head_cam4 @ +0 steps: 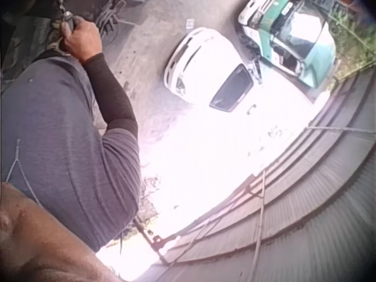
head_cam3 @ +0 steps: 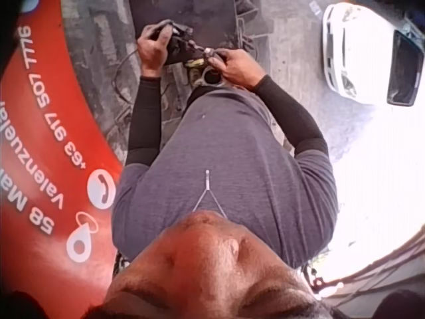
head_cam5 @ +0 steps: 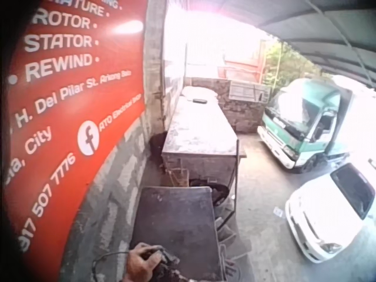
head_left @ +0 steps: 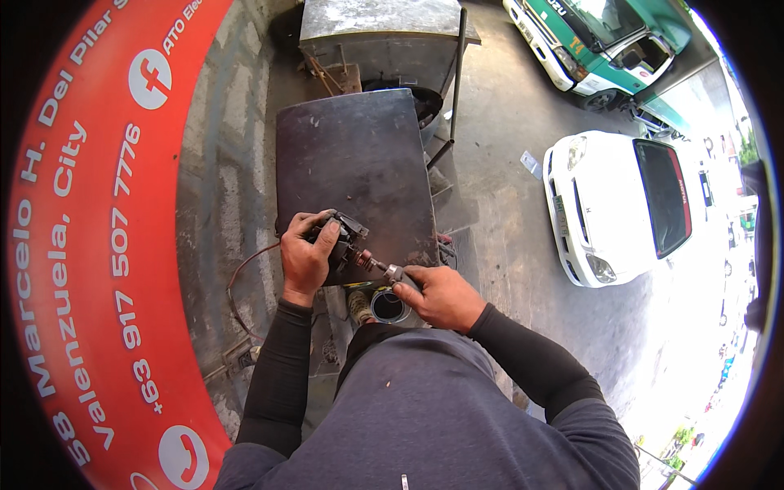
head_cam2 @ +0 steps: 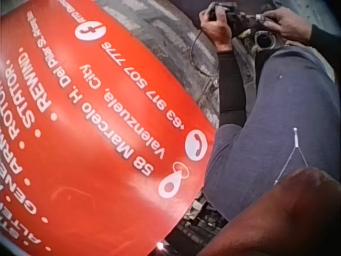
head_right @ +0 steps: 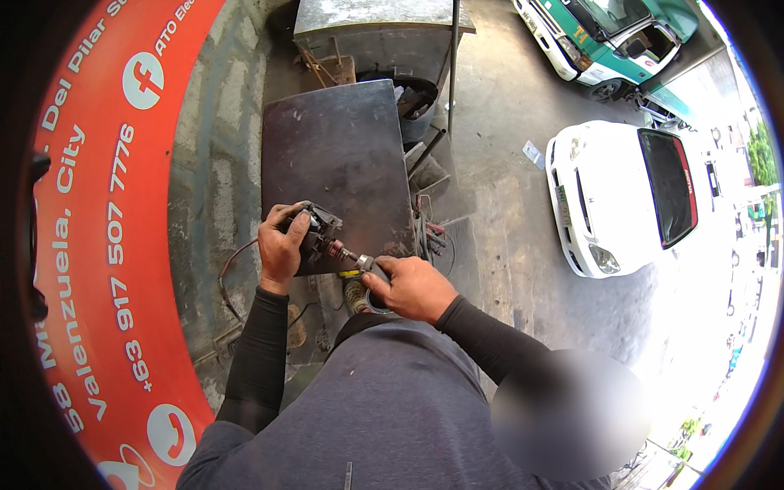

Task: The person uses a soldering iron to work on a small electrical component held in the left hand. The person repeatedly applies the soldering iron to the component's terminals while standing at a workbench.

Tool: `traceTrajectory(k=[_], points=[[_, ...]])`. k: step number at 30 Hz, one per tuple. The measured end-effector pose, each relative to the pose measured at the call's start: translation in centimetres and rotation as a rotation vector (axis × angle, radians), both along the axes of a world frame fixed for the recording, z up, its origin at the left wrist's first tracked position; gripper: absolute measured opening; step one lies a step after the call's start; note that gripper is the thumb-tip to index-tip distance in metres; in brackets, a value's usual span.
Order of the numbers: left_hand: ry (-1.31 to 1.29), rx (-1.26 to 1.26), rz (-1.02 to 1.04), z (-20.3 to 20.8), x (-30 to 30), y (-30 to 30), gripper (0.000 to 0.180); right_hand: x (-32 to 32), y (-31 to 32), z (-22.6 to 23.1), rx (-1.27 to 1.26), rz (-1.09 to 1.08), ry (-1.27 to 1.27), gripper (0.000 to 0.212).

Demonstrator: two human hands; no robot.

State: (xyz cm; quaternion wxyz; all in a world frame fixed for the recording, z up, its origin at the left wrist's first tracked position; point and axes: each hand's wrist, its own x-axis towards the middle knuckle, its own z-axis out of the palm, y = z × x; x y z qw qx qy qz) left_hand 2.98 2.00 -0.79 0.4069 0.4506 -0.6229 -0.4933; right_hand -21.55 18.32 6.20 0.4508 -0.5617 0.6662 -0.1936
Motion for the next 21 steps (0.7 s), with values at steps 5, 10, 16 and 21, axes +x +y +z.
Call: traceTrajectory(k=[5,10,16,21], points=[[-0.012,0.025,-0.011,0.1,0.3,0.0,0.040,0.2,0.2,0.0,-0.019,0.029,-0.019,0.049],[0.025,0.000,-0.024,-0.2,0.6,0.2,0.042,-0.1,-0.2,0.3,0.028,0.013,-0.020,0.048],[0.108,-0.112,-0.038,-1.5,2.2,1.2,0.047,0.3,0.1,0.3,0.099,0.031,-0.042,0.048],[0.096,-0.155,-0.029,-1.8,2.4,1.5,0.048,0.9,0.8,-0.4,-0.032,0.039,-0.048,0.051]])
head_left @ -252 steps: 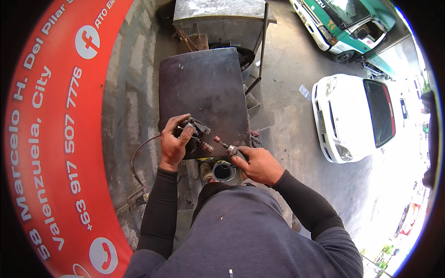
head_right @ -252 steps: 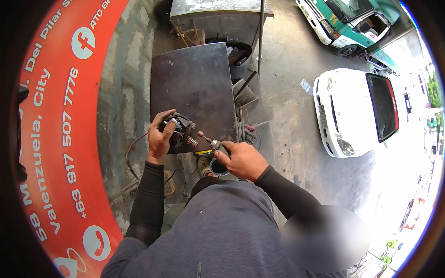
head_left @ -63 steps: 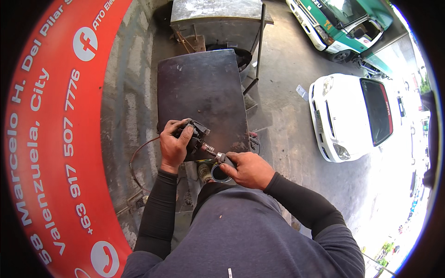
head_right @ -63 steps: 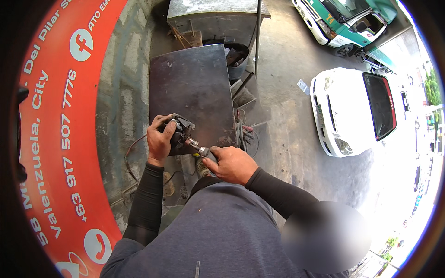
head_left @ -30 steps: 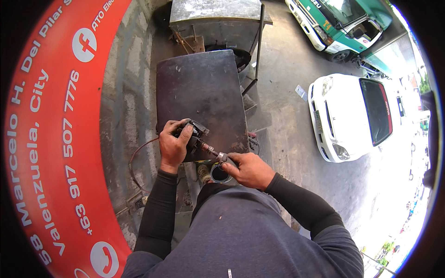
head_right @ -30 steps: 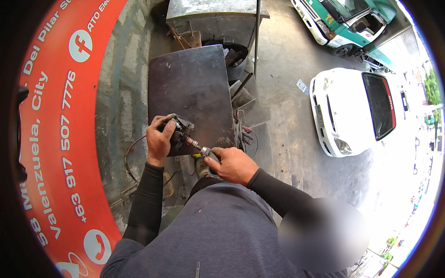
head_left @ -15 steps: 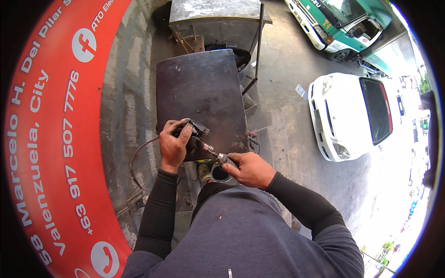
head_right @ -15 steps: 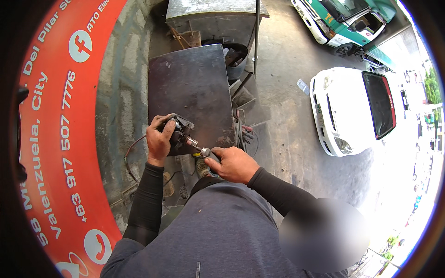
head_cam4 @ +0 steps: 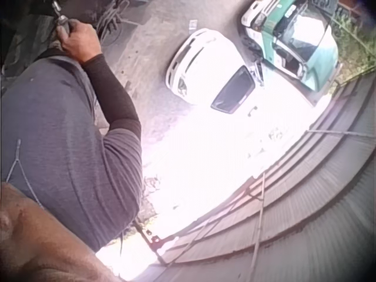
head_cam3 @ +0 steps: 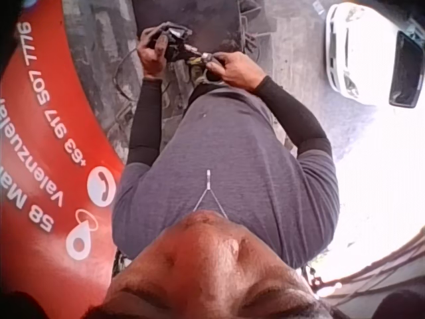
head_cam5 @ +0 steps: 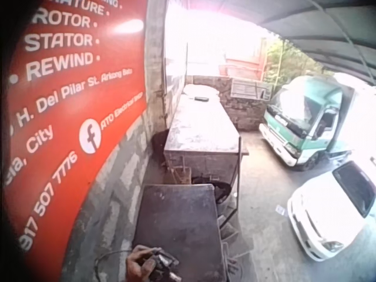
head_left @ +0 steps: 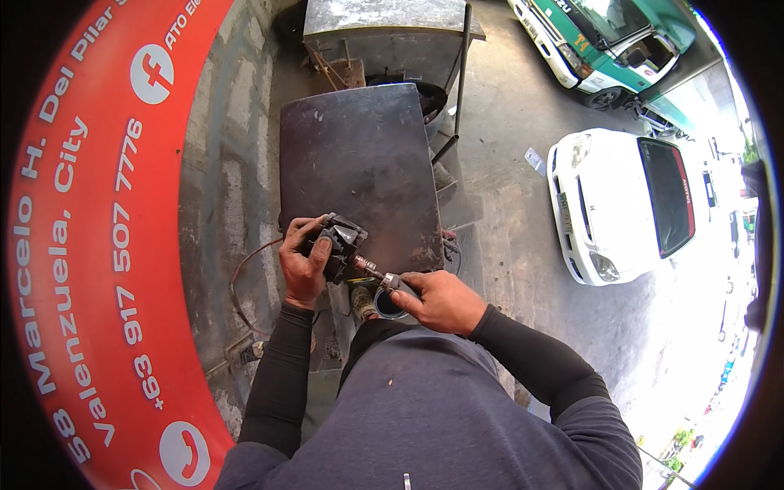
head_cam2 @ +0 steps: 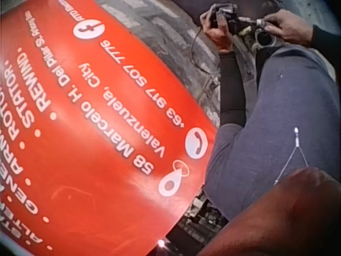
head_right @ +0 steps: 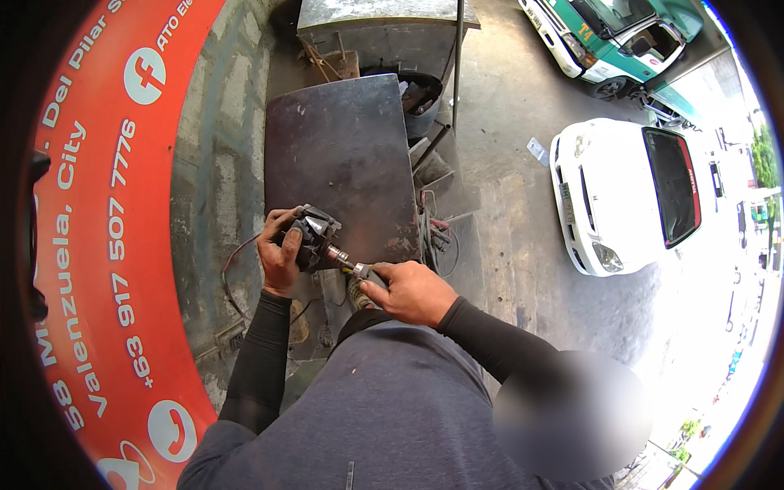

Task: The person uses a soldering iron to work on a small electrical component held in the left hand. The person repeatedly applies the soldering iron to the component's terminals while standing at a workbench.

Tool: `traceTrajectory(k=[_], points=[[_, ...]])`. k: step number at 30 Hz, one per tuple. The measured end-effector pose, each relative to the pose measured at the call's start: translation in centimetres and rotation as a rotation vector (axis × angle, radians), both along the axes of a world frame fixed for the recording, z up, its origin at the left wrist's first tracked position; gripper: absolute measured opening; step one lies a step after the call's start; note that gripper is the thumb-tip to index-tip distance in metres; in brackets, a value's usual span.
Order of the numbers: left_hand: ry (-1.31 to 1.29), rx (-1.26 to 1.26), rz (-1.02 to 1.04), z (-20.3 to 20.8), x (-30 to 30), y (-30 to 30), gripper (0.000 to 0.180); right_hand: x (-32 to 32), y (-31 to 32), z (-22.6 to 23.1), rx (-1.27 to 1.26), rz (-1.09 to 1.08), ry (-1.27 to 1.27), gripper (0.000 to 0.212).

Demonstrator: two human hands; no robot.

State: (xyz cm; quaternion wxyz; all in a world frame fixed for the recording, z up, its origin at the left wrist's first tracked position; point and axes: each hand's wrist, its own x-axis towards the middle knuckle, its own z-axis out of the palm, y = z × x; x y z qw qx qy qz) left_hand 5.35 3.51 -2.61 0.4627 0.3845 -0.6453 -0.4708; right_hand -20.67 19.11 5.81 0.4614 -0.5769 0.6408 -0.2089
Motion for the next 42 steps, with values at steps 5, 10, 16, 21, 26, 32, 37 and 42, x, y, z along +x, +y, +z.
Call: traceTrajectory(k=[5,10,16,21,26,32,37,42], points=[[0.002,0.004,0.001,-0.3,0.1,-0.1,0.048,-0.4,-1.0,0.9,0.099,-0.014,0.009,0.051],[0.008,0.025,0.012,-0.2,0.1,0.0,0.047,-0.1,-0.6,0.5,0.070,-0.022,-0.024,0.050],[0.004,0.033,0.014,0.0,-0.1,-0.1,0.048,0.0,-1.1,1.4,0.082,0.021,0.019,0.050],[-0.011,0.015,0.001,0.4,-0.2,-0.1,0.047,-0.3,-1.6,1.1,0.075,0.001,0.058,0.050],[0.018,0.042,0.008,0.2,-0.3,0.0,0.047,-0.2,-1.7,1.6,0.108,0.043,0.071,0.049],[0.006,0.029,0.011,0.1,-0.4,-0.1,0.047,0.2,-1.6,2.0,0.108,0.088,0.099,0.047],[-0.024,-0.002,0.003,0.6,-0.5,-0.2,0.047,0.0,-1.9,2.0,0.106,0.043,0.106,0.046],[-0.010,0.019,0.012,0.0,-0.4,-0.1,0.046,0.1,-1.4,1.6,0.048,0.058,0.118,0.045]])
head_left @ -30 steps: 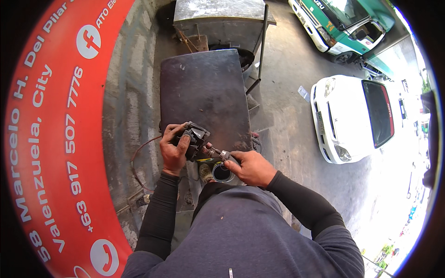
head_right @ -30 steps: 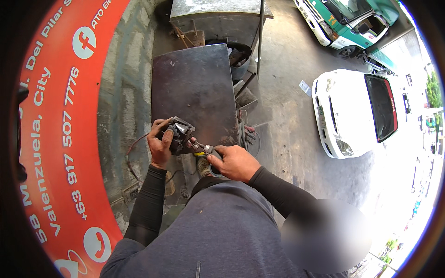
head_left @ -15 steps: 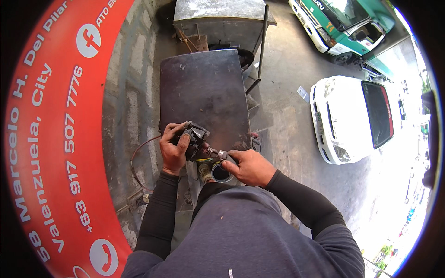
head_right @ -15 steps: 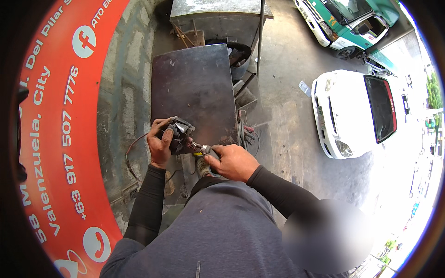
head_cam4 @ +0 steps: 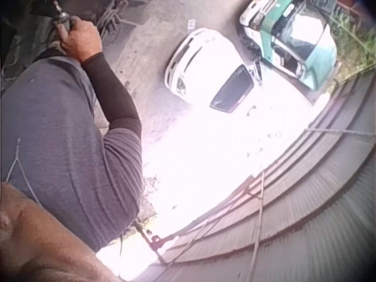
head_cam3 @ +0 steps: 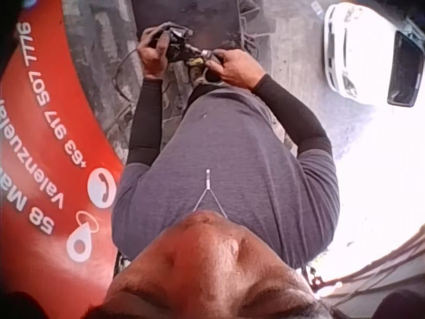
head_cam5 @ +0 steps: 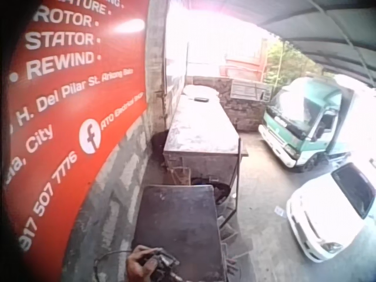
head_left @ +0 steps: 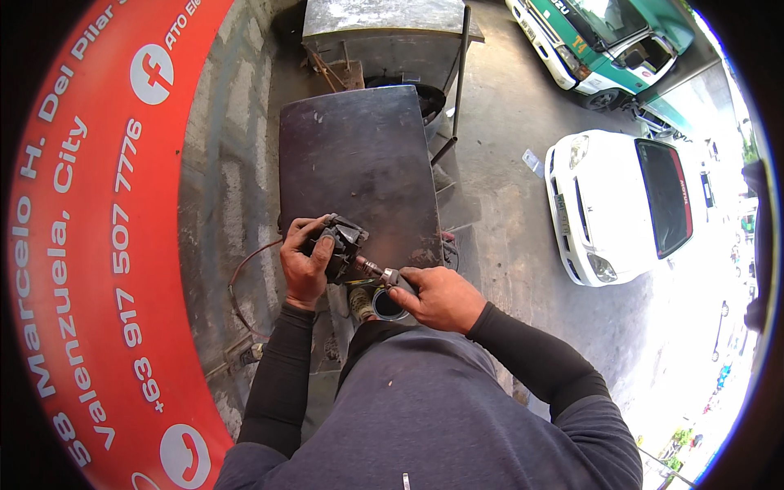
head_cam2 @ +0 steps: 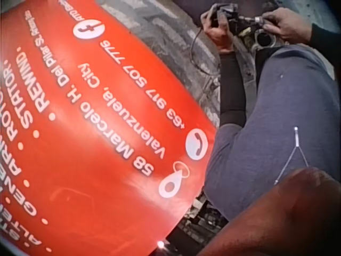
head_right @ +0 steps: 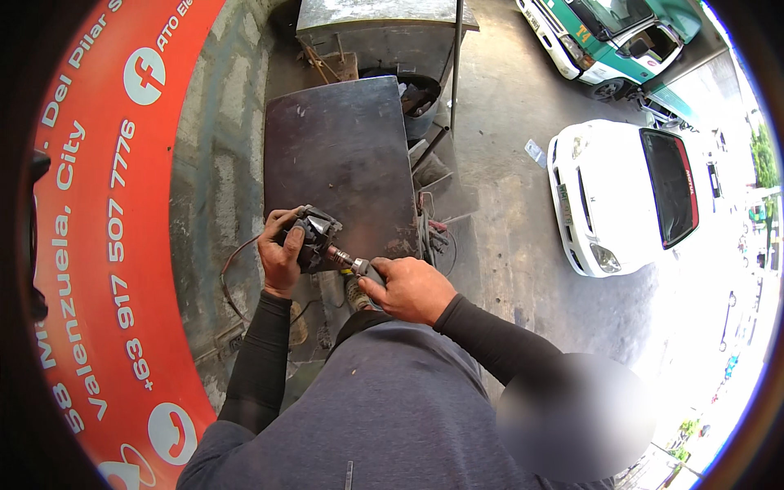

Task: The person uses a soldering iron to work on a small electrical component held in the left hand. The person repeatedly applies the soldering iron to the component's terminals while standing at a workbench.

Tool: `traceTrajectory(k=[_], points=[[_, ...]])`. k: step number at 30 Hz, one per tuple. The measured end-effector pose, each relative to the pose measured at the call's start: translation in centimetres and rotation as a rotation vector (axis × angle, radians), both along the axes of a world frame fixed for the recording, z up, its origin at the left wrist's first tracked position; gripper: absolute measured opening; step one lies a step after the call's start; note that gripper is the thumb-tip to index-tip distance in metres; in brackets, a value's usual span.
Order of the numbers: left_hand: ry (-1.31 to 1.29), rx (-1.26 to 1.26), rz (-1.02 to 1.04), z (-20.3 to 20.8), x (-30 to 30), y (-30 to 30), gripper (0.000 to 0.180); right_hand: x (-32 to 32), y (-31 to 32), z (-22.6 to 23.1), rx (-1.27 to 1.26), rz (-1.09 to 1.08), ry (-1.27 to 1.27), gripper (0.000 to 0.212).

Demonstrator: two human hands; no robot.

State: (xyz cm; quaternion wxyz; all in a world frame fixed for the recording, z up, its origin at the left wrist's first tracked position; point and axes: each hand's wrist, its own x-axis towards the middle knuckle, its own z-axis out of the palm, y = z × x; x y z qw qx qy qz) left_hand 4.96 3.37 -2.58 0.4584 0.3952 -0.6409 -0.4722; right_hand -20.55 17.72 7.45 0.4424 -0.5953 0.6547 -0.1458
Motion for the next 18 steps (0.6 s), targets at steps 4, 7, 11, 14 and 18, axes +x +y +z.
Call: traceTrajectory(k=[4,7,11,14,18], points=[[0.004,0.001,-0.002,0.0,0.0,0.0,0.045,0.0,-0.4,0.6,0.040,0.012,0.030,0.046],[-0.001,0.002,-0.002,0.4,0.0,0.0,0.046,0.5,0.2,0.2,0.004,0.037,0.036,0.046],[0.009,0.029,-0.007,0.4,0.1,0.1,0.046,0.4,-0.2,0.6,0.022,0.019,0.022,0.045],[-0.003,0.030,-0.006,0.3,0.0,-0.1,0.046,0.5,0.0,0.4,0.001,0.060,0.061,0.045],[-0.001,0.025,0.001,0.5,-0.4,-0.2,0.046,0.5,0.5,-0.7,-0.046,0.045,0.055,0.046]])
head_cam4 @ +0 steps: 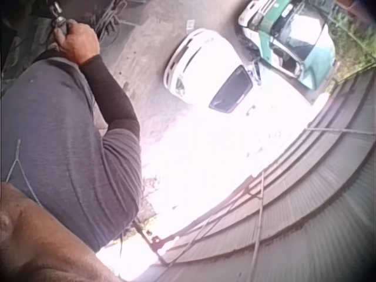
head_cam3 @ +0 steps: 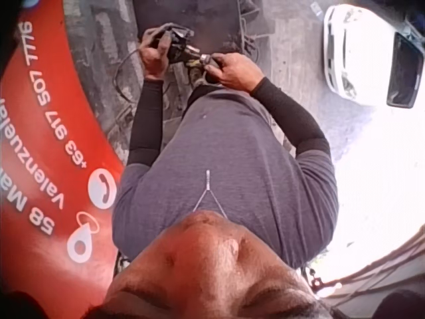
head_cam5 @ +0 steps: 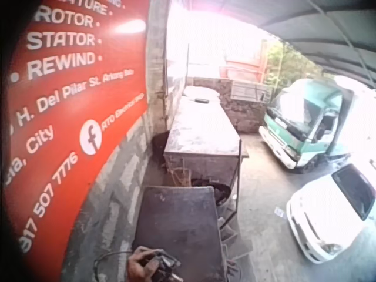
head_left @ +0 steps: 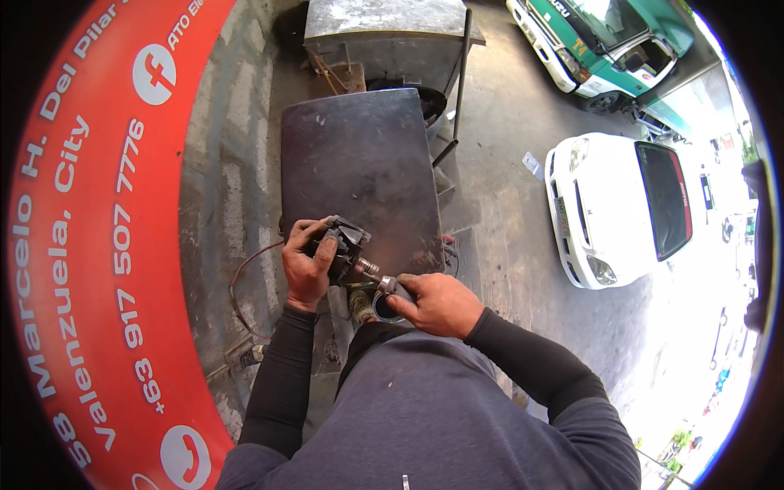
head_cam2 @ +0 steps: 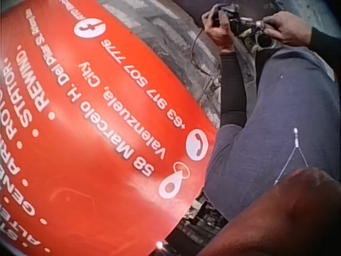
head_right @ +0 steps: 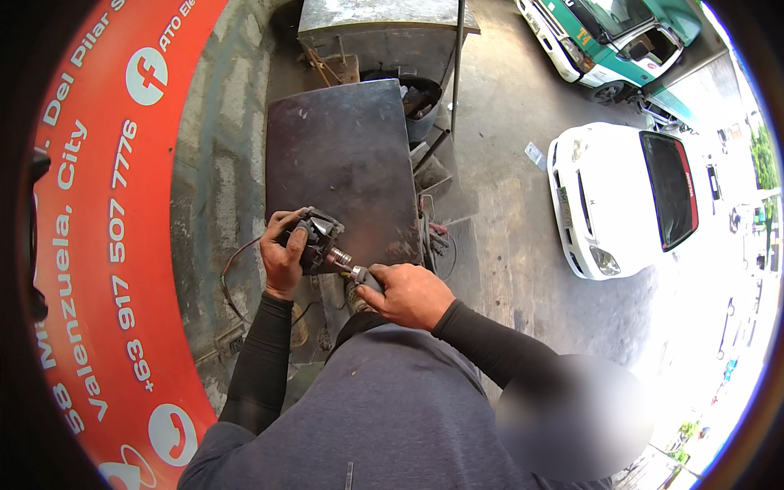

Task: The person uses a soldering iron to work on a small electrical component held in the left hand. The person repeatedly applies the soldering iron to the component's terminals while standing at a workbench.

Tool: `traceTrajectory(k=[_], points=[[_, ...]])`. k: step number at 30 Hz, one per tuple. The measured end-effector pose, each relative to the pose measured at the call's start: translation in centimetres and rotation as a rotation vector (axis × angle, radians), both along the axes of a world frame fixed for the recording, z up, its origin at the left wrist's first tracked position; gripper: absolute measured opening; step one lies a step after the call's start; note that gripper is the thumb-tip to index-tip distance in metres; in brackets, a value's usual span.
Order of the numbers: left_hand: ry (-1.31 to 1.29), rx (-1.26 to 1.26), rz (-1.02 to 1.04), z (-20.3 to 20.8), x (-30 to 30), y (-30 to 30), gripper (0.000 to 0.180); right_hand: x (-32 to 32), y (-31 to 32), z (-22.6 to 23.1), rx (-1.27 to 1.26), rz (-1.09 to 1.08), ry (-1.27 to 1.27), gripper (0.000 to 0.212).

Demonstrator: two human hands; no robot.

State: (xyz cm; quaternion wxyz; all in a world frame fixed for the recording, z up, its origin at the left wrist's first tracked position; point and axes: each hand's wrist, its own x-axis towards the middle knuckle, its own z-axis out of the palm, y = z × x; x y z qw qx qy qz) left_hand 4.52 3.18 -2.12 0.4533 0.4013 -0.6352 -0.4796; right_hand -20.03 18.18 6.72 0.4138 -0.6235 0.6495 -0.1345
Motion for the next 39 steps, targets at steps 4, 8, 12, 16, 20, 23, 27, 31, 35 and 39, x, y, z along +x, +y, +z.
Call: traceTrajectory(k=[4,8,12,16,20,23,27,31,35,39], points=[[-0.005,-0.027,0.003,0.0,0.4,0.2,0.046,-0.5,-0.9,1.3,0.143,-0.095,-0.069,0.047],[0.005,-0.020,0.009,-0.1,0.3,0.1,0.045,-1.0,-0.7,0.9,0.139,-0.083,-0.084,0.048],[0.001,-0.008,0.004,0.0,0.3,0.3,0.046,-0.4,-0.5,0.6,0.102,-0.093,-0.139,0.050],[0.008,0.015,0.002,0.2,0.2,0.3,0.046,-0.8,-1.2,1.1,0.137,-0.090,-0.099,0.051],[-0.009,-0.018,0.003,-0.1,0.3,0.1,0.046,-0.8,-1.0,0.5,0.070,-0.102,-0.109,0.053],[0.014,-0.015,-0.006,-0.4,0.4,0.1,0.048,-1.1,-0.9,0.3,0.073,-0.121,-0.120,0.053],[0.015,0.014,-0.006,-0.3,0.4,0.2,0.049,-1.1,-1.0,1.0,0.099,-0.076,-0.134,0.051],[0.007,-0.005,0.002,-0.4,0.3,0.2,0.047,-1.2,-1.3,1.2,0.134,-0.072,-0.094,0.049],[-0.011,0.004,-0.001,-0.2,0.2,-0.1,0.047,-0.9,-0.8,1.0,0.062,-0.039,-0.065,0.047],[-0.028,0.068,0.004,0.4,-0.1,-0.3,0.046,-1.2,-1.4,1.7,0.071,-0.032,-0.011,0.046]])
